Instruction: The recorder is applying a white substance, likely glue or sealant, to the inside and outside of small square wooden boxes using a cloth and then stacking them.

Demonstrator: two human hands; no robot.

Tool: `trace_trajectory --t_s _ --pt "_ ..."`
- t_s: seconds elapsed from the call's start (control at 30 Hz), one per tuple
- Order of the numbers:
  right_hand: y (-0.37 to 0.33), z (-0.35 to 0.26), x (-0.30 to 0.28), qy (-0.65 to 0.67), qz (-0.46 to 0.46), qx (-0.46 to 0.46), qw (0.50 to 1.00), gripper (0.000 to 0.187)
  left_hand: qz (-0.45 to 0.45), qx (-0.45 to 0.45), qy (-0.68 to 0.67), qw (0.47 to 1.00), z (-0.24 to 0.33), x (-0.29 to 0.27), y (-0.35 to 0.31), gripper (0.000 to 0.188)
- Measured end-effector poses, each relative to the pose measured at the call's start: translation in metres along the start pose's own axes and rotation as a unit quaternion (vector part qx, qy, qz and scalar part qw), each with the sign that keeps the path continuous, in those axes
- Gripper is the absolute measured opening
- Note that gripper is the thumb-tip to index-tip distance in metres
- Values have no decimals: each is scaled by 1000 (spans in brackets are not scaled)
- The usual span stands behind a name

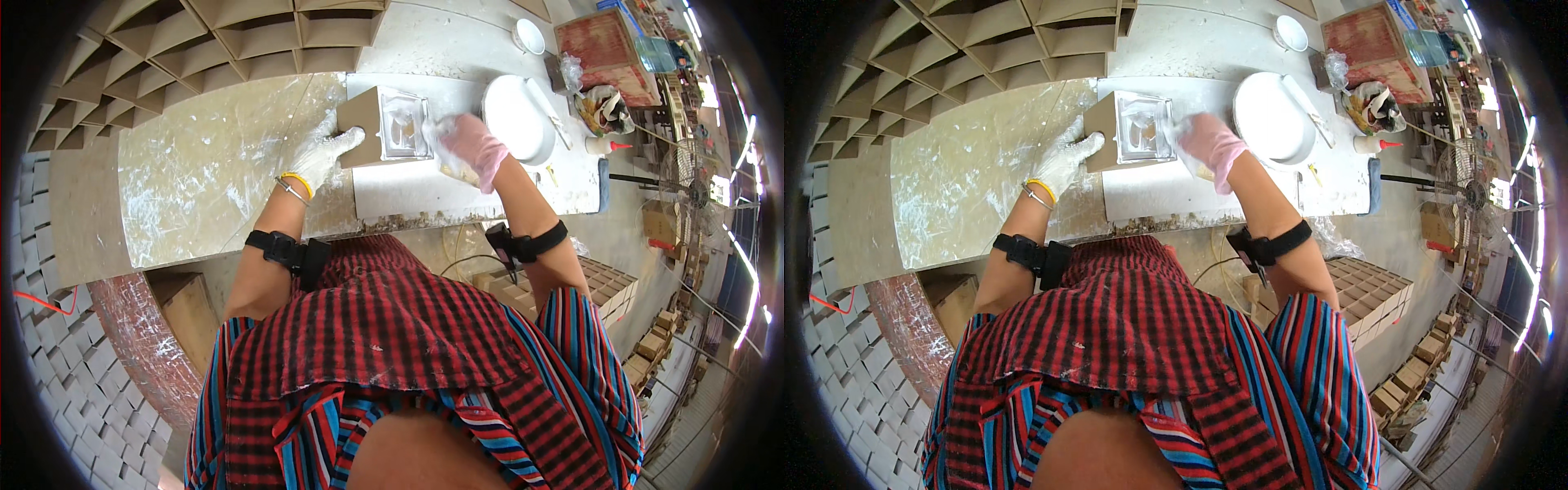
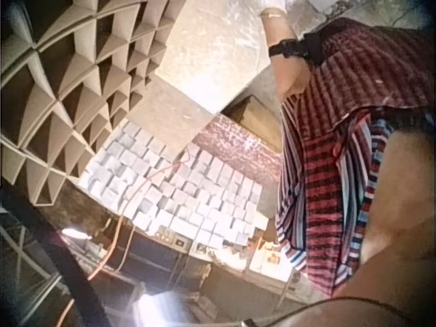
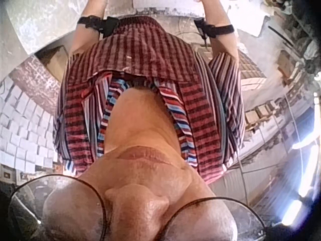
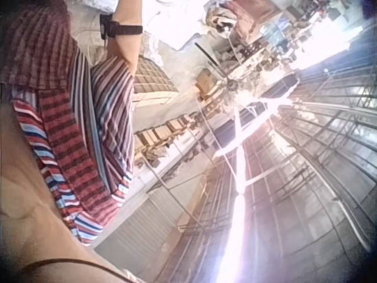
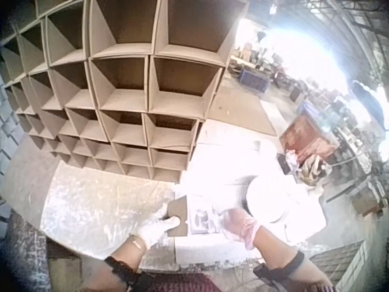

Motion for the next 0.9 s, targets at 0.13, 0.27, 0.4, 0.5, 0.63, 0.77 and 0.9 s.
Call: trace_trajectory --t_s 0.13,0.27,0.4,0.5,0.63,0.77,0.9 --pt "20 16 -18 67 142 58 986 34 10 -24 -5 1000 0 1 -4 49" --pt "27 13 -10 25 136 75 988 39 19 -15 0 1000 3 2 -9 48" --pt "-2 1 13 -101 33 74 992 33 53 -1 66 996 7 -1 -9 53" --pt "-13 -8 17 -173 21 76 982 28 51 15 108 993 8 -1 -5 57" --pt "10 -5 5 -134 63 111 983 27 74 11 138 988 2 -3 1 57" --pt "30 -5 -12 -132 140 76 978 28 56 7 117 992 0 -2 2 58" --pt "7 -1 3 -113 91 35 989 34 37 18 86 995 2 0 1 54"
Point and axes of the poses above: each hand's wrist, its own y-axis towards the middle knuckle, its own x-axis out of the palm, z = x × y, the point moved 7 cm from there along y, towards the middle knuckle, and after that the axes turned 15 degrees about -x, right-handed, at the moved point
